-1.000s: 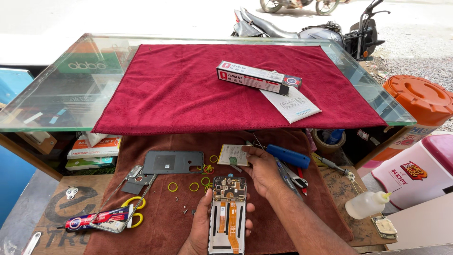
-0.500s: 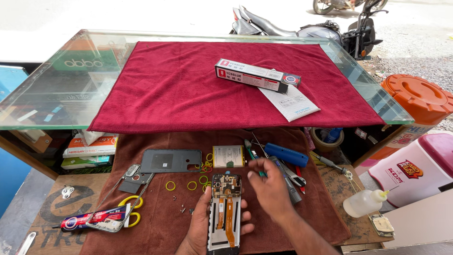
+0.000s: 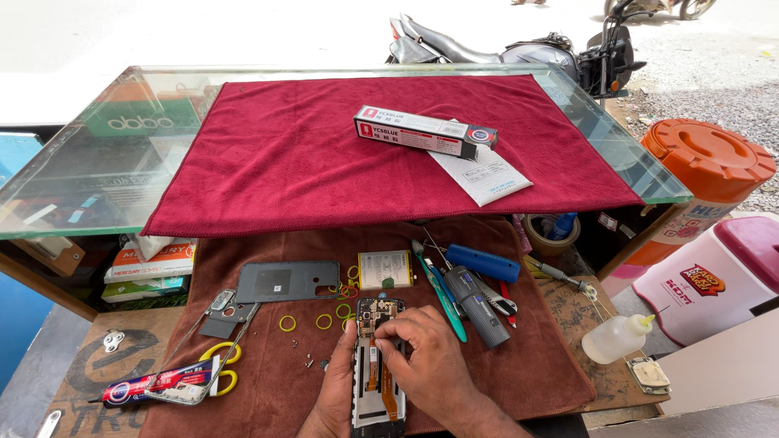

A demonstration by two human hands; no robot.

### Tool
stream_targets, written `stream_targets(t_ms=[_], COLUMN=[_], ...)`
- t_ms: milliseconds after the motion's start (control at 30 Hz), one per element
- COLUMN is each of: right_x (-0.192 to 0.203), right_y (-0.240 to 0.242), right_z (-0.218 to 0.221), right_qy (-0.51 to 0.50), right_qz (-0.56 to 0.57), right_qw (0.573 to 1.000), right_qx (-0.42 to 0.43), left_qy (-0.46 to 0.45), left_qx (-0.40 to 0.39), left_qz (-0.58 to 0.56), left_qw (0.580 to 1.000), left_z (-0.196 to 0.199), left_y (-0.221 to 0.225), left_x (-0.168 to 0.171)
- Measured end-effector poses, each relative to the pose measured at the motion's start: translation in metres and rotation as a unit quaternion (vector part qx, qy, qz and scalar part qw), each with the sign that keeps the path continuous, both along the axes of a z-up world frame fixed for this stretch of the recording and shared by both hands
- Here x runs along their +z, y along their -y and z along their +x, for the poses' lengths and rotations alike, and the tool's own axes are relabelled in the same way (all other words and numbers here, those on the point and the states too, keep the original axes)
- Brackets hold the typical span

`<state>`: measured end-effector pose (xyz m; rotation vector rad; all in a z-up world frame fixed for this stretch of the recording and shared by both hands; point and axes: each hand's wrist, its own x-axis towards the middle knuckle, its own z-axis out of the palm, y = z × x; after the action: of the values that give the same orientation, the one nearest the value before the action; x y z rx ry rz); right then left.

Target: The person disassembles a phone by removing the back panel and battery, and then wipes the interior chassis with a cloth.

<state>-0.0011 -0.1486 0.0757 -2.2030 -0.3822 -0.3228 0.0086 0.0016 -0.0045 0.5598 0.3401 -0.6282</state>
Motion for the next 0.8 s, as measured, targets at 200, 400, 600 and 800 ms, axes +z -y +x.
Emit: stream_targets(t_ms=[200,400,600,800], right_x=[0.002,0.013,0.006,0.012], right_y=[-0.002,-0.002,-0.005,-0.004], right_z=[-0.004,0.002,0.0,-0.004], right_qy=[0.022,-0.076,-0.071,-0.078], right_qz=[-0.056,-0.081,-0.096,-0.103], right_qw=[0.998,0.993,0.992,0.99], right_qx=[0.014,0.05,0.047,0.05], left_qy=[-0.005,-0.02,-0.006,0.001], left_qx=[-0.028,-0.03,-0.028,-0.03], left_qz=[-0.008,0.008,-0.004,-0.016], left_qw=[1.0,0.999,1.0,0.999], left_z=[0.002,0.001,0.001,0.0], left_y=[-0.001,-0.001,-0.001,0.001], left_x=[-0.007,-0.002,-0.006,0.003])
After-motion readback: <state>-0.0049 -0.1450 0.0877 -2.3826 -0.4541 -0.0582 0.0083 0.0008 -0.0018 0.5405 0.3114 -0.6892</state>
